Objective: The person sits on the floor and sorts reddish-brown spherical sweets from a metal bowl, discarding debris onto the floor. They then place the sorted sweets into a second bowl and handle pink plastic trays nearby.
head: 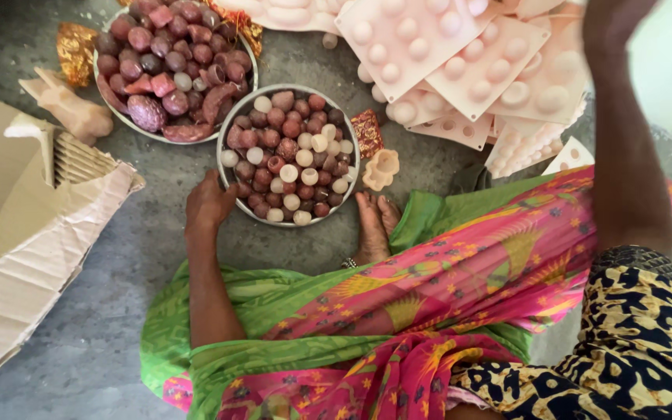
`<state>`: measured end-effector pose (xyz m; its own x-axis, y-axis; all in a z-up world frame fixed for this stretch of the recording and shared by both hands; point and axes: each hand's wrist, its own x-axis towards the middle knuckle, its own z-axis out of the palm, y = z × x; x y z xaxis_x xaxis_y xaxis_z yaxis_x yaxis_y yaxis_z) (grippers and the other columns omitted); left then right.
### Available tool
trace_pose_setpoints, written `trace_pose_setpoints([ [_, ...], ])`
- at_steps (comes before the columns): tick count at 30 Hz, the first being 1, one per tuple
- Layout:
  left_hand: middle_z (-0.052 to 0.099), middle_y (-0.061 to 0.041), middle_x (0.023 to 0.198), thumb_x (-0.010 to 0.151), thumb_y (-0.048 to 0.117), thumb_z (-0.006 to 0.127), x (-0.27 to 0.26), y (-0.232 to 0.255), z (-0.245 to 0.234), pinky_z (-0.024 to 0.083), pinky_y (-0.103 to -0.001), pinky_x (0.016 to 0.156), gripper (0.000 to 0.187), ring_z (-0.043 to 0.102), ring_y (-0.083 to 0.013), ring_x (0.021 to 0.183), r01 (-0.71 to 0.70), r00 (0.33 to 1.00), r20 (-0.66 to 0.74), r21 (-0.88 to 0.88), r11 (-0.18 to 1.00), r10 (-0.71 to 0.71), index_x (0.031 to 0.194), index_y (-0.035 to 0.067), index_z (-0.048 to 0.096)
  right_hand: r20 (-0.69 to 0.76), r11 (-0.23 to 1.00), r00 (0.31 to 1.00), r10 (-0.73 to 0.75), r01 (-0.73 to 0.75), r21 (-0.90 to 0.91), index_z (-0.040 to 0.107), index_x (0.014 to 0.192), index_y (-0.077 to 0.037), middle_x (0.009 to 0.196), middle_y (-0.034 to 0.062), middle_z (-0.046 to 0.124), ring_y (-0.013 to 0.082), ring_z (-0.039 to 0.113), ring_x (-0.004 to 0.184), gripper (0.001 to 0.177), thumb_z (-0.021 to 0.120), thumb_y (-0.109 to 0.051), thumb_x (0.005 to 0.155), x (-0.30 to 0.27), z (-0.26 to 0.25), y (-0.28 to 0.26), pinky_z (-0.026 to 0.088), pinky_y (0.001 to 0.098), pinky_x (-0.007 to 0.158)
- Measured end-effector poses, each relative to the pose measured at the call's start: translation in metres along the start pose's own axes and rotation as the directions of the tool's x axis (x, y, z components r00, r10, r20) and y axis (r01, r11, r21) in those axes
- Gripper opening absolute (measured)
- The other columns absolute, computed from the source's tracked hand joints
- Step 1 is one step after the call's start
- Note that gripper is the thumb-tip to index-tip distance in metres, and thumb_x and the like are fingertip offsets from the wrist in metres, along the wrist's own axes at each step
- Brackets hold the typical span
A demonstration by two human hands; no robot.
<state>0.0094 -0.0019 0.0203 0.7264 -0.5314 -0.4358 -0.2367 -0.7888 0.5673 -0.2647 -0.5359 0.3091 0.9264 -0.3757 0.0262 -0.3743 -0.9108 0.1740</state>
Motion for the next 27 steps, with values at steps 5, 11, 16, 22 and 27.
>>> trace_pose_setpoints([
  [5,0.071,-0.024,0.114,0.090,0.036,0.070,0.002,-0.004,0.004,0.050,-0.053,0.093,0.046,0.065,-0.0442,0.110,-0.032,0.999,-0.024,0.003,0.999,0.032,0.126,0.008,0.061,0.088,0.920,0.927,-0.365,0.344,0.189,0.063,0.121,-0.004,0.115,0.0208,0.063,0.0407,0.063,0.098,0.065,0.085,-0.030,0.066,-0.005,0.081,-0.103,0.052,0.0522,0.077],
  [11,0.070,-0.024,0.111,0.088,0.039,0.072,-0.002,-0.006,0.004,0.051,-0.054,0.090,0.048,0.065,-0.0442,0.108,-0.041,0.999,-0.027,0.003,0.999,0.041,0.123,0.008,0.061,0.220,0.807,0.793,-0.568,0.484,0.337,0.062,0.123,-0.004,0.116,0.0217,0.062,0.0425,0.062,0.099,0.071,0.086,-0.030,0.062,-0.042,0.168,-0.194,0.052,0.0537,0.077],
  [16,0.071,-0.025,0.110,0.089,0.040,0.073,-0.003,-0.010,0.001,0.050,-0.054,0.091,0.048,0.066,-0.0446,0.107,-0.065,0.998,-0.025,0.022,0.998,0.066,0.121,0.006,0.061,0.246,0.737,0.771,-0.587,0.382,0.557,0.062,0.113,-0.003,0.111,0.0245,0.062,0.0454,0.063,0.097,0.064,0.089,-0.034,0.064,-0.052,0.223,-0.178,0.051,0.0548,0.073],
  [22,0.070,-0.025,0.112,0.089,0.037,0.074,0.000,-0.011,0.002,0.050,-0.053,0.092,0.048,0.065,-0.0438,0.109,-0.085,0.996,-0.027,0.029,0.996,0.085,0.121,0.005,0.061,0.447,0.940,0.845,-0.295,0.172,0.295,0.070,0.107,-0.012,0.103,0.0149,0.073,0.0365,0.072,0.091,0.021,0.070,-0.021,0.088,-0.021,0.276,-0.109,0.056,0.0496,0.079],
  [27,0.069,-0.026,0.115,0.088,0.036,0.074,0.000,-0.014,0.004,0.050,-0.052,0.093,0.053,0.065,-0.0434,0.110,-0.095,0.994,-0.051,0.024,0.995,0.096,0.127,0.004,0.060,0.381,0.886,0.846,-0.372,0.202,0.417,0.069,0.111,-0.010,0.102,0.0187,0.072,0.0404,0.069,0.089,0.038,0.078,-0.023,0.076,-0.024,0.261,-0.118,0.053,0.0506,0.074],
])
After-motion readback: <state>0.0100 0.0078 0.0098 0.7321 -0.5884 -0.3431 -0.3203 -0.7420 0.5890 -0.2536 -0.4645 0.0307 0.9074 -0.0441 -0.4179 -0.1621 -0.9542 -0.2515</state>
